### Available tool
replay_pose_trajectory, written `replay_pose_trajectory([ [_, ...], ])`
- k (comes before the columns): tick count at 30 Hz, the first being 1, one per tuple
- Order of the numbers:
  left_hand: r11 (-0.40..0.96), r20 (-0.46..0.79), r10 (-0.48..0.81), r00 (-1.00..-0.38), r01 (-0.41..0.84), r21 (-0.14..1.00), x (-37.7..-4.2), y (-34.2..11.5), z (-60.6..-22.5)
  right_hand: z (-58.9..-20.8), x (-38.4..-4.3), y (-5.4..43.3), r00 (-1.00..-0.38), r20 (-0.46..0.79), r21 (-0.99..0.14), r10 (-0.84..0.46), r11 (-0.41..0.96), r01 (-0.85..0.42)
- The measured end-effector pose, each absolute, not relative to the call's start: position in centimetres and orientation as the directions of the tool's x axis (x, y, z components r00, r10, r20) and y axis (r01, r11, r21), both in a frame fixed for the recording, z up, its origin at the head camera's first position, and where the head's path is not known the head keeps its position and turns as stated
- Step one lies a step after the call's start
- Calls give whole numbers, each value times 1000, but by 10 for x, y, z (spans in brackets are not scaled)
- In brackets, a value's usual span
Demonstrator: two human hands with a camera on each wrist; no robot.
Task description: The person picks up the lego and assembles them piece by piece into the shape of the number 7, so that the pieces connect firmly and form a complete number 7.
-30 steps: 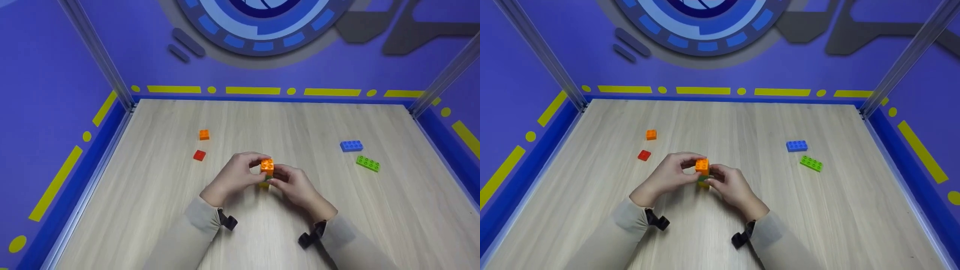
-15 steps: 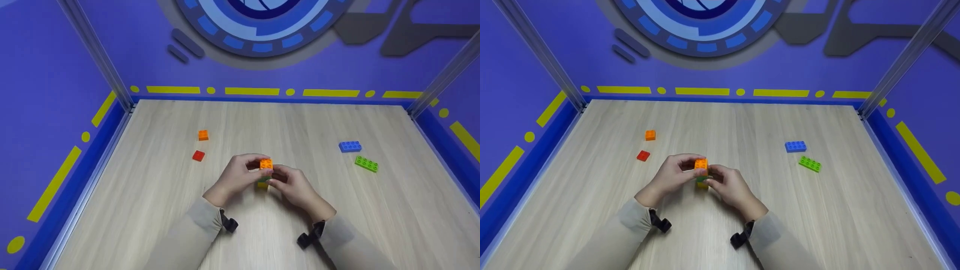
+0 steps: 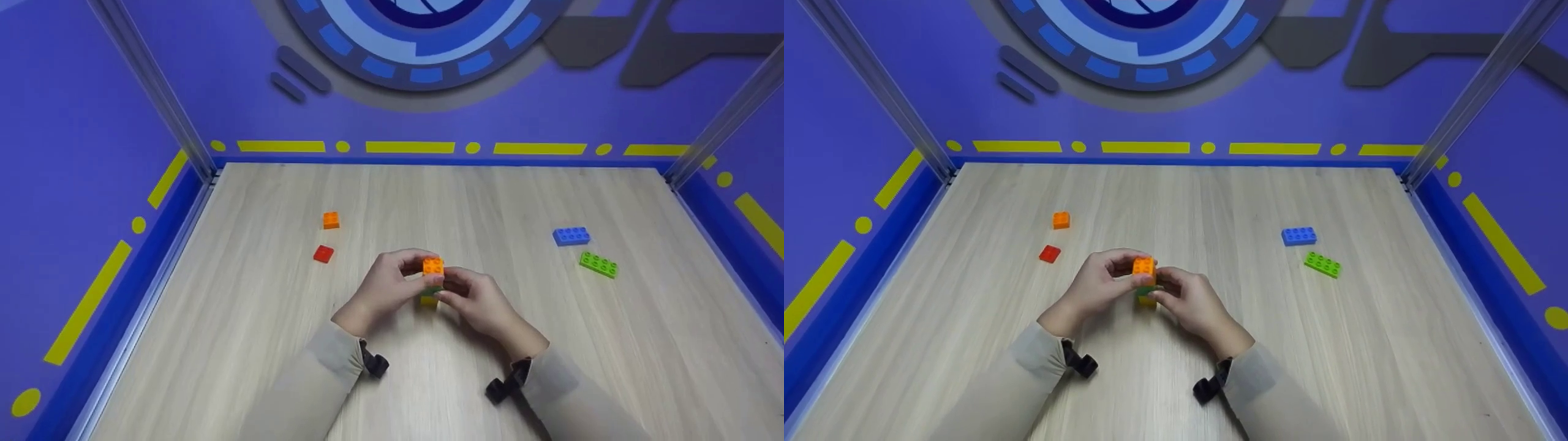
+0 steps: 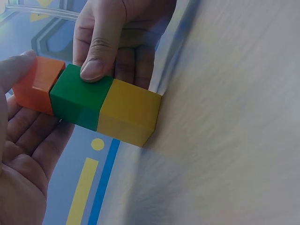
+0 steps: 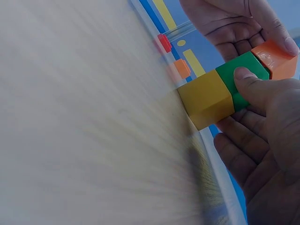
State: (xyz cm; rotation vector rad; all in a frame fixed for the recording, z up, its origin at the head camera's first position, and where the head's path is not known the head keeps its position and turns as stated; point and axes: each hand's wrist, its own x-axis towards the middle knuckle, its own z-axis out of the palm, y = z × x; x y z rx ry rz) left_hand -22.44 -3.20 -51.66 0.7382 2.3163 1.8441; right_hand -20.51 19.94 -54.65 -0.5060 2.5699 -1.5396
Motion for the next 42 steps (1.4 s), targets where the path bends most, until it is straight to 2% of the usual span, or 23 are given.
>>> replay_pose_trajectory([
  [15, 223, 210, 475, -855, 348, 911, -227, -34, -508, -547, -208, 201, -929, 111, -865, -354, 425, -266],
  [24, 241, 198, 492, -848, 352, 905, -228, -34, -509, -546, -206, 201, -941, 86, -866, -327, 443, -233],
  [42, 212, 189, 497, -847, 330, 920, -228, -34, -508, -548, -207, 199, -931, 116, -870, -346, 417, -263],
])
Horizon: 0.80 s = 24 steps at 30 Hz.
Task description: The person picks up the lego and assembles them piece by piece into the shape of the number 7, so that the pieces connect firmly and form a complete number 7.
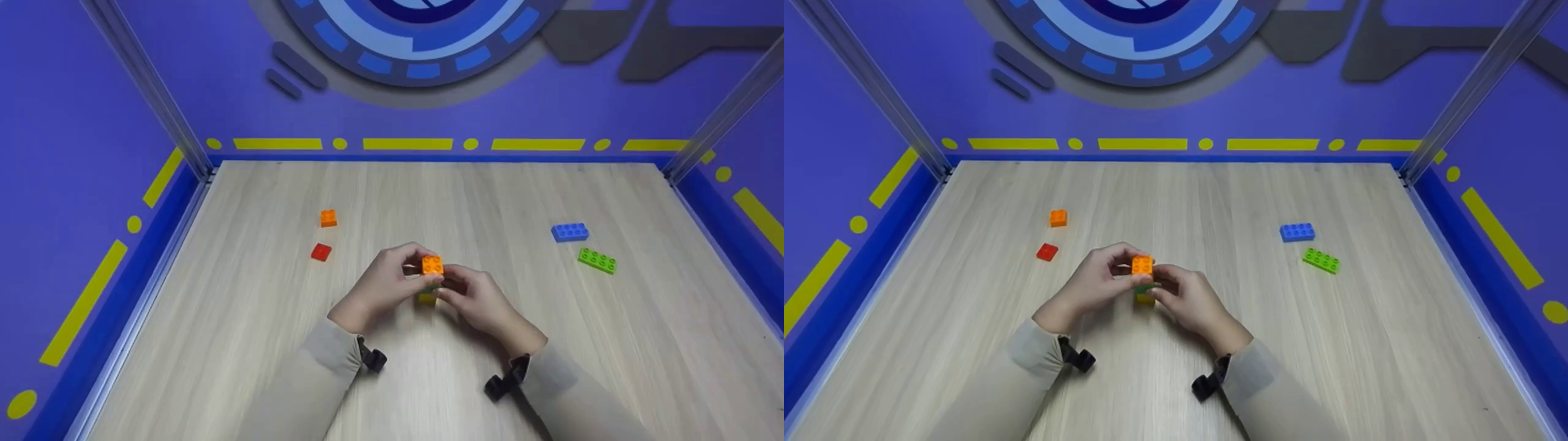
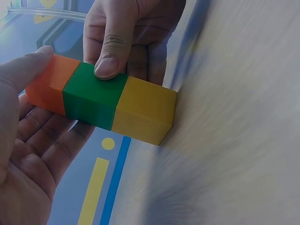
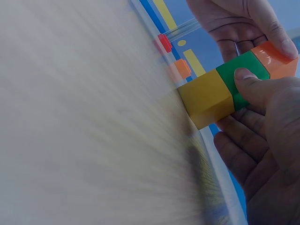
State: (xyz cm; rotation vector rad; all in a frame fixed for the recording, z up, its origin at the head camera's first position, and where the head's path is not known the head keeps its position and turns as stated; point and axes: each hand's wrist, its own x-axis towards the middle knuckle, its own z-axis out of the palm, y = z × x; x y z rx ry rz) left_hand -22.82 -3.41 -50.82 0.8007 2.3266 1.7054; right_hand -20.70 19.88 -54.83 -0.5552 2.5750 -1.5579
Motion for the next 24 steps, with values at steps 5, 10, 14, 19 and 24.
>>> replay_pose_trajectory([
  [5, 198, 186, 494, -849, 318, 927, -229, -33, -510, -547, -207, 200, -927, 128, -857, -352, 432, -282],
  [10, 185, 165, 487, -858, 286, 940, -229, -33, -512, -545, -205, 200, -928, 112, -851, -354, 449, -274],
  [14, 161, 129, 474, -871, 229, 960, -230, -33, -516, -544, -206, 199, -924, 115, -848, -366, 447, -283],
  [19, 141, 95, 458, -884, 177, 974, -231, -33, -520, -544, -206, 200, -921, 106, -865, -376, 422, -272],
  [24, 87, 85, 453, -888, 139, 986, -231, -31, -523, -544, -207, 204, -923, 92, -881, -373, 402, -250],
])
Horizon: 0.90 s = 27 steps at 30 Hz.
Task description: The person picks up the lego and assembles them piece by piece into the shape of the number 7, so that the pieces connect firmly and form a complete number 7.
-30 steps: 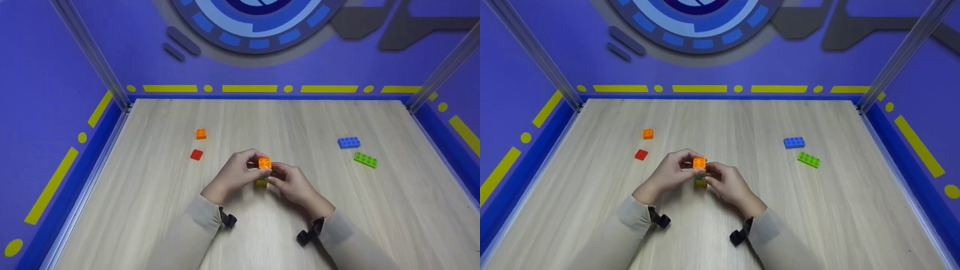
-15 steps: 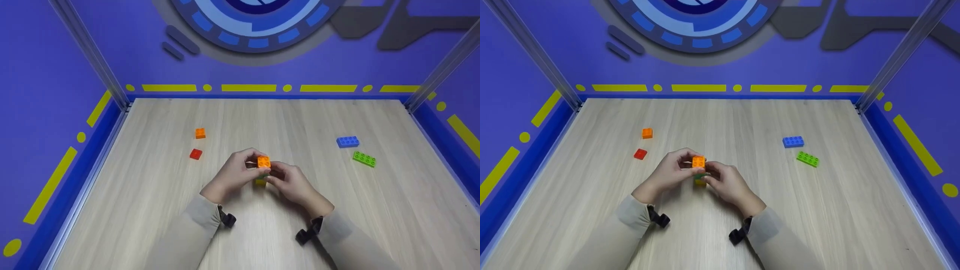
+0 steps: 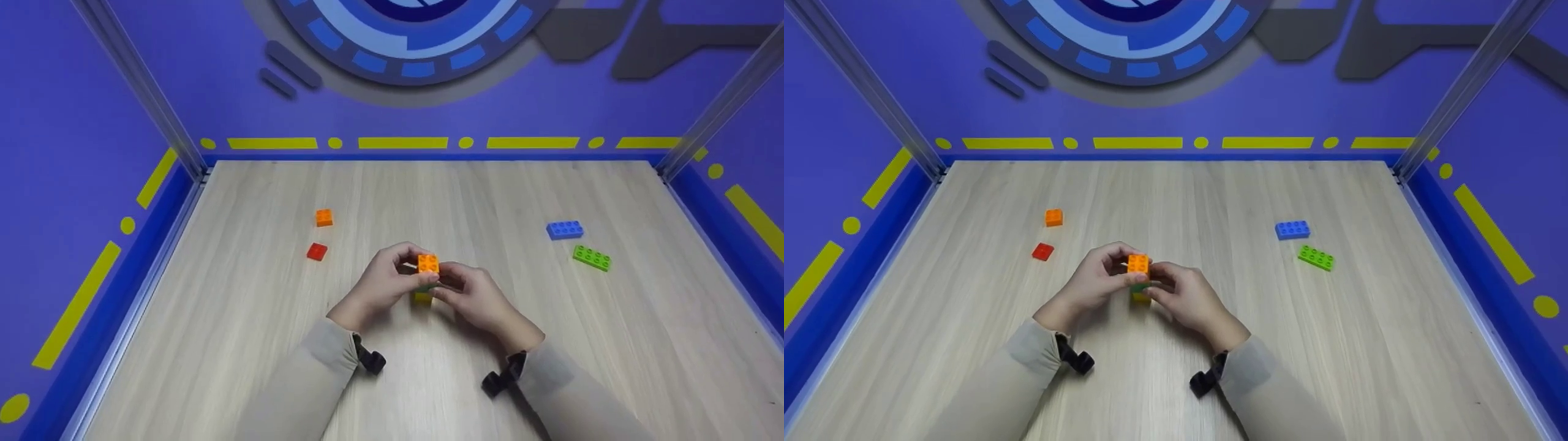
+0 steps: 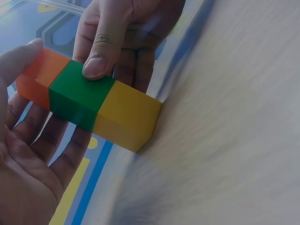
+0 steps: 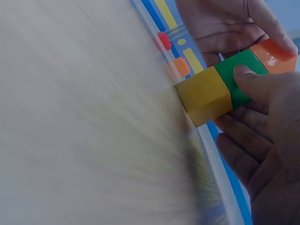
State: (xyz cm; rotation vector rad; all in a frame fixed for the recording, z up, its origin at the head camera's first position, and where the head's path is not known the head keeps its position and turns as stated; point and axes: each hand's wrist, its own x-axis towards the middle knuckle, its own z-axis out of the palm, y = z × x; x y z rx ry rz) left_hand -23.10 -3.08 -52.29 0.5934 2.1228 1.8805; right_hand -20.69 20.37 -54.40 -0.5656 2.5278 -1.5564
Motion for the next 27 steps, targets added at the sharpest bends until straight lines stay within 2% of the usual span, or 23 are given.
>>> replay_pose_trajectory([
  [8, 50, 86, 456, -886, 122, 991, -234, -26, -522, -534, -213, 220, -937, 84, -848, -339, 469, -246],
  [14, 60, 82, 447, -891, 121, 991, -230, -30, -527, -527, -218, 242, -972, 17, -851, -233, 507, -136],
  [27, 65, 58, 447, -893, 97, 993, -231, -28, -525, -507, -216, 340, -991, 13, -729, -134, 677, -101],
])
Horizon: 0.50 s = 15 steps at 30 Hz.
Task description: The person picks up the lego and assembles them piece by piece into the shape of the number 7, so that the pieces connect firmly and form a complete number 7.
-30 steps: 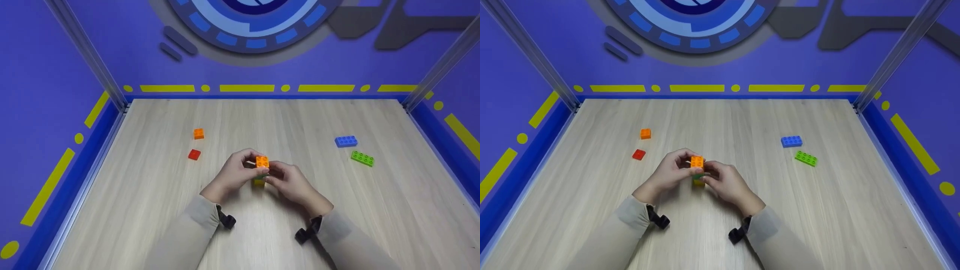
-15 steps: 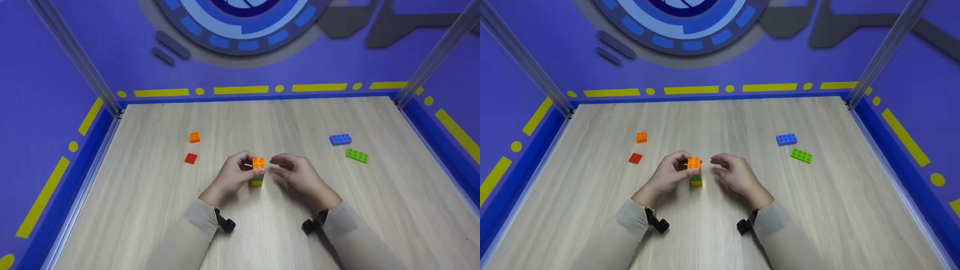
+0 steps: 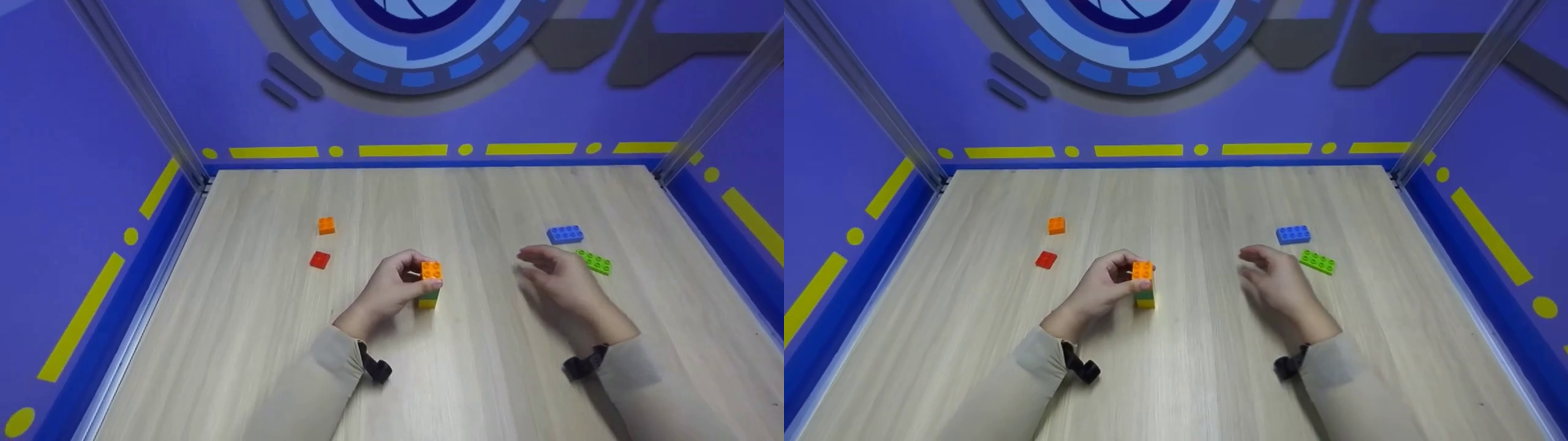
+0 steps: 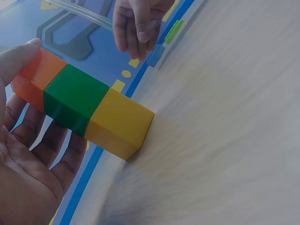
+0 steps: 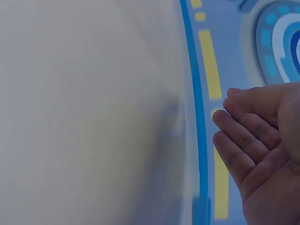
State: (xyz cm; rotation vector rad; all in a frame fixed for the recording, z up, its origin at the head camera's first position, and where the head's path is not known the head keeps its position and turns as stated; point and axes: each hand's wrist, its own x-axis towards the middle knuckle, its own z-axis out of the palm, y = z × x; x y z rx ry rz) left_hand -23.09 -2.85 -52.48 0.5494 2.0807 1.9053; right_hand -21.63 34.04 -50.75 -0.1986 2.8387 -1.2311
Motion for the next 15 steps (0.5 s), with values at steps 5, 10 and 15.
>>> replay_pose_trajectory([
  [5, 64, 56, 457, -888, 96, 993, -230, -28, -524, -499, -217, 378, -997, 12, -686, -73, 725, -61],
  [10, 65, 51, 454, -889, 90, 994, -231, -30, -524, -495, -219, 402, -1000, 12, -654, -4, 757, -11],
  [15, 66, 52, 458, -887, 93, 994, -230, -29, -524, -498, -218, 421, -999, -14, -632, 47, 774, 45],
])
